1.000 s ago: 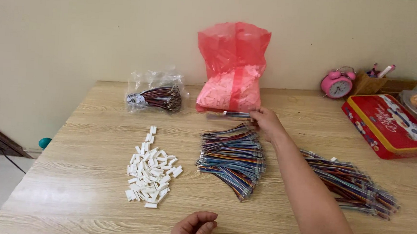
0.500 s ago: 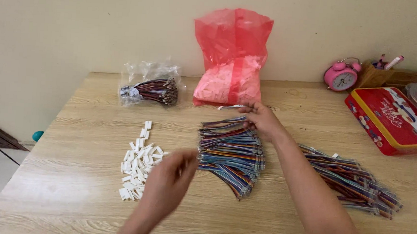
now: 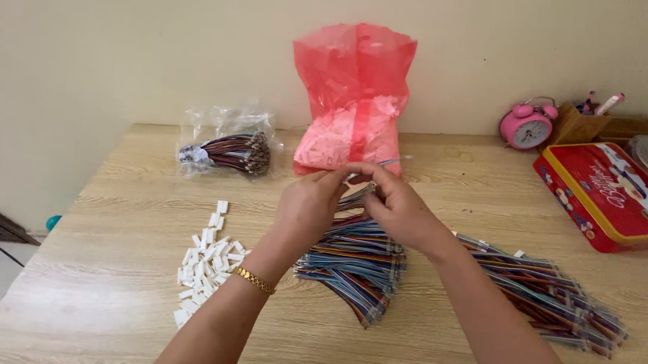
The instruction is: Assemble wire harnesses by inserting color-coded wires into white plastic connectors.
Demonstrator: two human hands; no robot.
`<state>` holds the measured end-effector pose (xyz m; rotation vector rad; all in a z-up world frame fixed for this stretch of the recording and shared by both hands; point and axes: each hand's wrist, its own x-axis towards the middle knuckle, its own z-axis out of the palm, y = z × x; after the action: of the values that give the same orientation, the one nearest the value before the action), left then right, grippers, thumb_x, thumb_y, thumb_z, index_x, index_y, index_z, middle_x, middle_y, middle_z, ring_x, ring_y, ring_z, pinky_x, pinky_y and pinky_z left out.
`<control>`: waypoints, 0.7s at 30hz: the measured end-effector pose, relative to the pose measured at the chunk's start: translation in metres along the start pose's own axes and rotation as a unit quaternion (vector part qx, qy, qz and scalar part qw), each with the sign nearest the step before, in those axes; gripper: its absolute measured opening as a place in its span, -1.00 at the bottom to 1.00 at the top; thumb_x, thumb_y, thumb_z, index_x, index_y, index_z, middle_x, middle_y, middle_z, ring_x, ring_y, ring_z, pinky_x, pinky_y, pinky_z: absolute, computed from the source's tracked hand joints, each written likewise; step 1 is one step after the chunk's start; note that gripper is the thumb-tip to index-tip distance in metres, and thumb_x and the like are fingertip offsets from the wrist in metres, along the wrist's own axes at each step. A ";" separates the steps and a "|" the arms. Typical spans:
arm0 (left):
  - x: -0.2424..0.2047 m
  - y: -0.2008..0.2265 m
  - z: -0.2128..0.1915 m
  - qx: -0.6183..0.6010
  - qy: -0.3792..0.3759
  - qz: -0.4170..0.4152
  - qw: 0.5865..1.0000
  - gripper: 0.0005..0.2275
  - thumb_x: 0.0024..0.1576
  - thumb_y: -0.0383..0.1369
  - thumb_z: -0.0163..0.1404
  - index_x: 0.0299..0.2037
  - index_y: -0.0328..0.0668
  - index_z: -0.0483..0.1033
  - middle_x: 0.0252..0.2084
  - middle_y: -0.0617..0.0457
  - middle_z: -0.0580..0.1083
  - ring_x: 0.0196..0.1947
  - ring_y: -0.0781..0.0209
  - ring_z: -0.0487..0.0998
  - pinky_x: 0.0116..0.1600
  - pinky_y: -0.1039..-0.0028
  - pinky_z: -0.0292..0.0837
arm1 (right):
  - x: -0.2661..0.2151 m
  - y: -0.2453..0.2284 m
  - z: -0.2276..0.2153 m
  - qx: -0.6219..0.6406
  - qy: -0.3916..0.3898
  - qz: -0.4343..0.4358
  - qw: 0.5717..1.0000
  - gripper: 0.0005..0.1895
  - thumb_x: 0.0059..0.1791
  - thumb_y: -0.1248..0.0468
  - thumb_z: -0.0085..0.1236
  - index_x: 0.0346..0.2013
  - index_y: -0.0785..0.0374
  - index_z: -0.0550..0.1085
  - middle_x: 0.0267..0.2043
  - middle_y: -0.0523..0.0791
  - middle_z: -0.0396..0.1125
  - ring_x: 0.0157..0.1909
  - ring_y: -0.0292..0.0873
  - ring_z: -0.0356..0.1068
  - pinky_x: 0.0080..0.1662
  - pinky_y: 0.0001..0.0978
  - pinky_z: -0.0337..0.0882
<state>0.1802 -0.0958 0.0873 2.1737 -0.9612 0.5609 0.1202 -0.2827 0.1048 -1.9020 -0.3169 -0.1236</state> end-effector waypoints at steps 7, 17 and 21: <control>-0.013 -0.007 -0.021 -0.130 0.022 -0.177 0.975 -0.81 0.23 -0.31 -0.01 -0.09 -0.18 0.61 -0.36 -0.05 0.63 -0.37 0.09 0.67 -0.26 0.29 0.53 | 0.005 -0.002 0.017 -0.254 0.165 -0.186 0.935 -0.43 -0.01 0.53 -0.01 0.31 0.16 0.32 0.07 0.06 0.40 0.04 -0.01 0.48 0.01 -0.23 0.48; -0.028 -0.017 -0.018 -0.329 0.037 -0.309 0.892 -0.76 0.23 -0.20 0.05 -0.05 -0.13 0.65 -0.50 0.07 0.52 -0.54 0.40 0.49 -0.46 0.53 0.37 | 0.012 -0.015 0.046 -0.189 0.157 -0.138 0.959 -0.73 0.01 0.36 0.19 0.02 0.24 0.50 -0.14 -0.06 0.49 -0.15 -0.16 0.53 -0.12 -0.33 0.51; -0.027 -0.028 -0.013 -0.386 0.083 -0.339 0.854 -0.70 0.23 -0.16 0.09 -0.13 -0.25 0.71 -0.51 0.06 0.52 -0.57 0.42 0.46 -0.48 0.58 0.36 | 0.010 -0.018 0.050 -0.196 0.160 -0.125 0.959 -0.83 -0.01 0.31 0.24 -0.14 0.28 0.56 -0.21 -0.07 0.49 -0.22 -0.18 0.52 -0.19 -0.34 0.49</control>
<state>0.1825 -0.0599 0.0676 1.5241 -0.1915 -0.0118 0.1216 -0.2281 0.1061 -2.1823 -0.3270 -0.7014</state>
